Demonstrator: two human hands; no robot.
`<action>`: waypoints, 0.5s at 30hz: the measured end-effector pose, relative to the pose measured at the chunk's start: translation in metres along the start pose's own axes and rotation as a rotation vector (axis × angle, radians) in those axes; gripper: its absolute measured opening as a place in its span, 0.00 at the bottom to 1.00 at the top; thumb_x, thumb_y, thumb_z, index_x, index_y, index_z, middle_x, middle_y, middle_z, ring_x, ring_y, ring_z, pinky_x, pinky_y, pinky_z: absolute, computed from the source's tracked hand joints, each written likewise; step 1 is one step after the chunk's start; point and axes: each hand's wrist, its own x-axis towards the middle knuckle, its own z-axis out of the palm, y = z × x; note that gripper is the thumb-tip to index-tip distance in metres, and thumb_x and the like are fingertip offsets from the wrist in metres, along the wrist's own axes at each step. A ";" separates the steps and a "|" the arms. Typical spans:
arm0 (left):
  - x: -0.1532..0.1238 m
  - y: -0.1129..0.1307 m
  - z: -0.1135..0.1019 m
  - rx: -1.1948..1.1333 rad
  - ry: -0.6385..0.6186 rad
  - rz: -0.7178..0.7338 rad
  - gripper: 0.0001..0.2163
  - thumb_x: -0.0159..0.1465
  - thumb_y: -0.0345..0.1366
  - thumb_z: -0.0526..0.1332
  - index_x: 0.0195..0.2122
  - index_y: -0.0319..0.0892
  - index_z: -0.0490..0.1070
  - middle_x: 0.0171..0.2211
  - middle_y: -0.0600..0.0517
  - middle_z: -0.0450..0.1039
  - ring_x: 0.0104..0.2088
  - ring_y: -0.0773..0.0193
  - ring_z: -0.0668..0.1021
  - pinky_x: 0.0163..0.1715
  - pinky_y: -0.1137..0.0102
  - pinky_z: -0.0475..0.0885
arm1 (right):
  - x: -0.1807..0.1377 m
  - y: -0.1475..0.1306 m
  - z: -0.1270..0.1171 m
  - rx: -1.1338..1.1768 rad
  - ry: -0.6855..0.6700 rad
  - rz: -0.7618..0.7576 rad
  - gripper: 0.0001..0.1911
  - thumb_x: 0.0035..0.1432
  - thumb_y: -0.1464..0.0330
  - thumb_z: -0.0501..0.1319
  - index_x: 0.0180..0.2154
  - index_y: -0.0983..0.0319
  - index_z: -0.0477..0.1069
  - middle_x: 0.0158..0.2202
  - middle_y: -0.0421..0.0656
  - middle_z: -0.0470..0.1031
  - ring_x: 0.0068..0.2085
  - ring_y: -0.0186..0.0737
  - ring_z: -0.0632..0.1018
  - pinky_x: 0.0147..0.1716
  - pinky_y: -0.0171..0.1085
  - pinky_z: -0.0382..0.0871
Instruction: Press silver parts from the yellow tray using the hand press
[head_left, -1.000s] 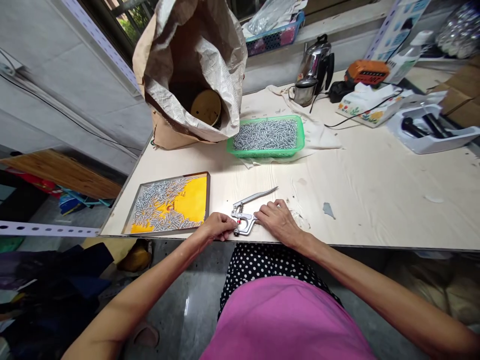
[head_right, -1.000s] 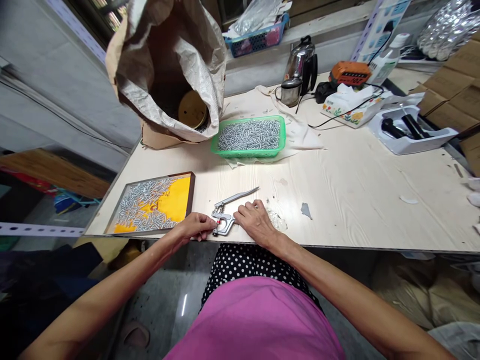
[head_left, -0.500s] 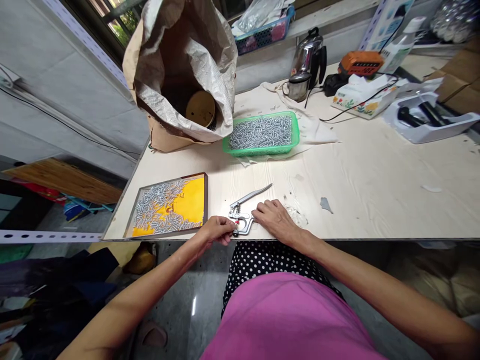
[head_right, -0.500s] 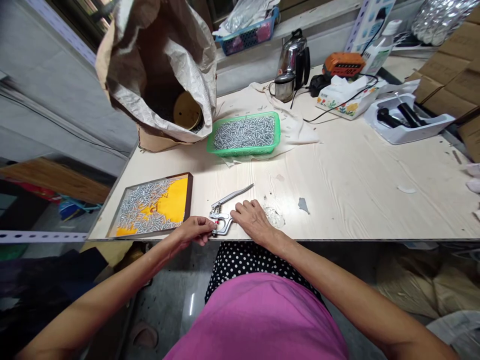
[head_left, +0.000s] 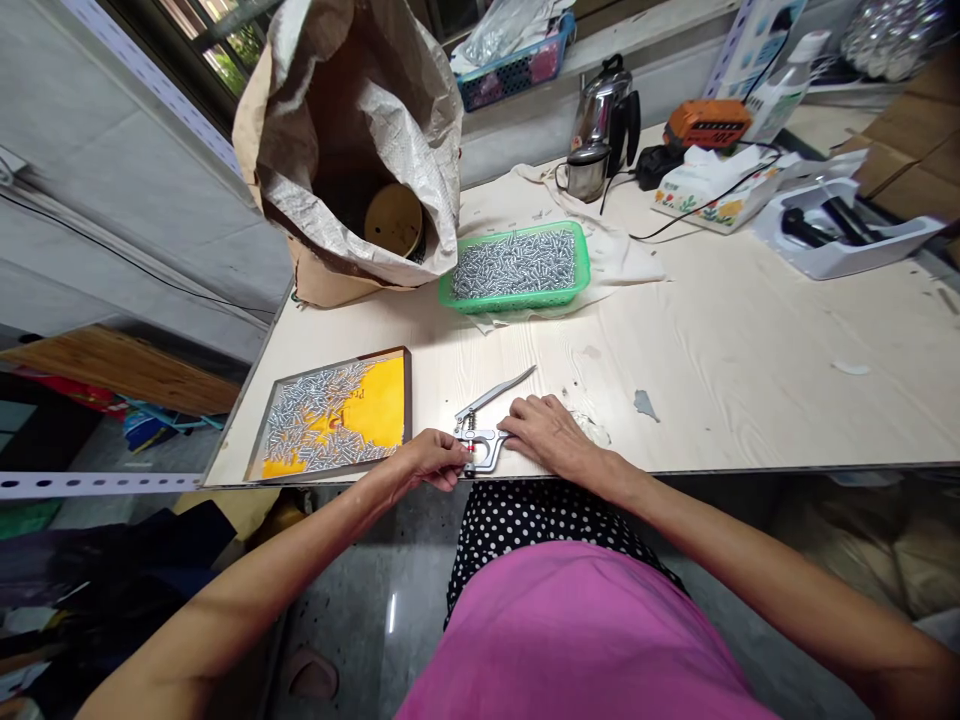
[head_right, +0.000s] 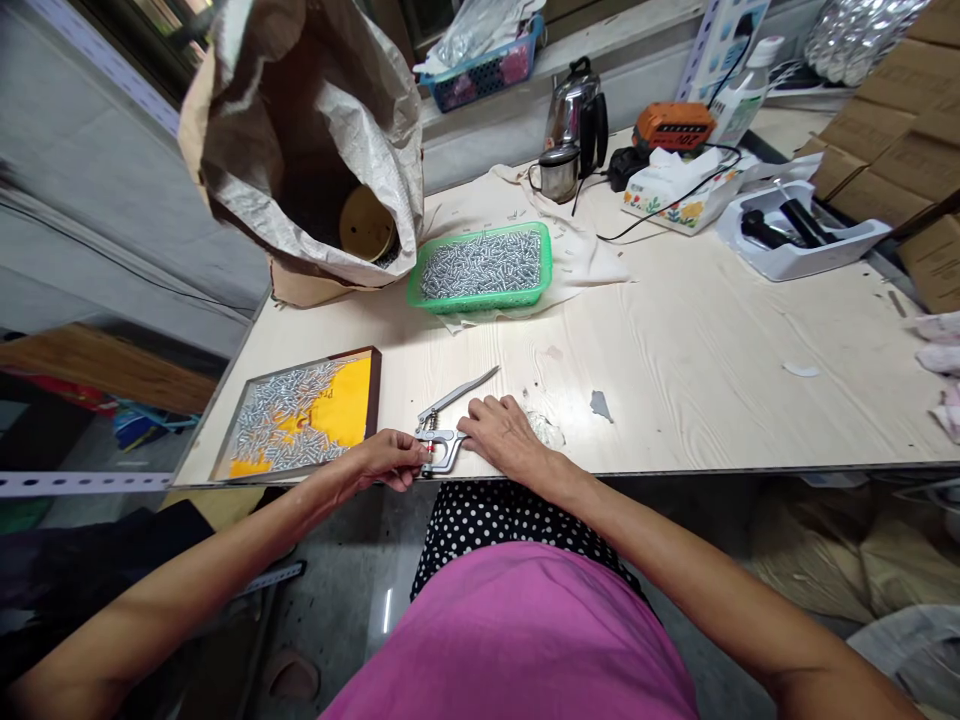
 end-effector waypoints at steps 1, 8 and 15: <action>0.000 -0.001 0.000 -0.005 -0.002 -0.003 0.20 0.44 0.46 0.75 0.23 0.37 0.69 0.16 0.57 0.69 0.15 0.72 0.71 0.18 0.75 0.69 | 0.002 0.005 -0.004 0.019 0.000 0.003 0.16 0.61 0.60 0.63 0.49 0.57 0.71 0.49 0.47 0.72 0.47 0.47 0.70 0.43 0.43 0.59; -0.002 -0.004 0.003 -0.014 0.024 -0.024 0.21 0.44 0.47 0.76 0.23 0.37 0.68 0.15 0.58 0.68 0.15 0.73 0.71 0.18 0.76 0.69 | 0.032 0.038 -0.024 -0.020 -0.299 0.011 0.55 0.45 0.44 0.67 0.66 0.65 0.52 0.64 0.60 0.58 0.66 0.67 0.53 0.60 0.64 0.48; -0.003 -0.004 0.004 -0.021 0.042 -0.020 0.20 0.43 0.46 0.76 0.23 0.37 0.69 0.16 0.58 0.68 0.16 0.73 0.71 0.18 0.76 0.69 | 0.032 0.032 -0.027 -0.052 -0.333 -0.013 0.50 0.43 0.48 0.69 0.62 0.64 0.59 0.57 0.57 0.67 0.57 0.62 0.66 0.57 0.60 0.55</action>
